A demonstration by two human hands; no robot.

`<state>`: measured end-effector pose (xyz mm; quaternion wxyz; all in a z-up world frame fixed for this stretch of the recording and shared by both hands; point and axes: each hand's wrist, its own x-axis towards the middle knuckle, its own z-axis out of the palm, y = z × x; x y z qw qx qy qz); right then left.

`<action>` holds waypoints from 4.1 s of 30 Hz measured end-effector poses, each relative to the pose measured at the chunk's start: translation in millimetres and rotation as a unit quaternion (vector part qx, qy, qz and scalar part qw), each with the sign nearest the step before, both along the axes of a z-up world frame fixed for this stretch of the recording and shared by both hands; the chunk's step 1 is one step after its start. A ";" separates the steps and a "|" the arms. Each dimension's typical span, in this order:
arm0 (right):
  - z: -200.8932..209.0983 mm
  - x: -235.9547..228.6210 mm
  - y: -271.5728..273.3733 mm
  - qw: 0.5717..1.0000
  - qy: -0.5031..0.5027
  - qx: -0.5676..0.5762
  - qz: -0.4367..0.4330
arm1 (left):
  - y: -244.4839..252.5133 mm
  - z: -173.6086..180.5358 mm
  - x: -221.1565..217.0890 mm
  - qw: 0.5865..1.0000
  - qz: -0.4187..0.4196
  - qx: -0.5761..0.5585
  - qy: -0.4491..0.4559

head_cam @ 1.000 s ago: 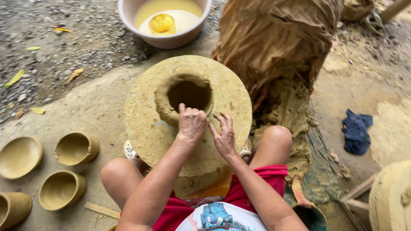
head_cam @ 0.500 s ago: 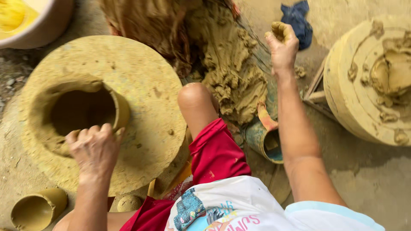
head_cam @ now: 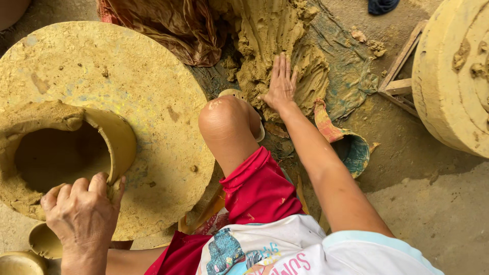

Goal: The person forms a clay cylinder on a spinning wheel by hand, periodically dipping their hands into a bowl of water to keep the clay moist and malleable.

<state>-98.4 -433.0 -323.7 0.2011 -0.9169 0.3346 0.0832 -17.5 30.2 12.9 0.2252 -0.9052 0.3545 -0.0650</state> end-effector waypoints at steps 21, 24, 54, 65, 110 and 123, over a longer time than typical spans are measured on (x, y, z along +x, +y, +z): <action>-27.1 -17.9 -16.2 0.998 -0.050 -0.014 0.022 | -16.8 16.3 3.6 0.994 0.017 -0.106 0.022; -25.4 -25.5 -6.3 0.994 0.061 0.070 0.057 | -17.6 19.4 4.2 0.993 0.014 -0.116 0.023; 335.3 -69.2 209.8 0.566 -0.435 0.695 0.082 | -119.0 27.7 -124.1 0.562 0.017 -0.768 0.305; 308.9 -110.5 267.5 0.638 -0.306 0.682 0.187 | -42.0 -3.9 -132.3 0.373 0.080 -0.887 0.260; 305.2 -95.7 302.8 0.702 -0.212 0.634 0.245 | -20.8 22.3 -157.3 0.511 0.060 -0.794 0.324; 302.6 -89.9 272.4 0.431 -0.016 0.892 0.132 | -13.8 -1.2 -149.0 0.692 -0.033 -0.671 0.265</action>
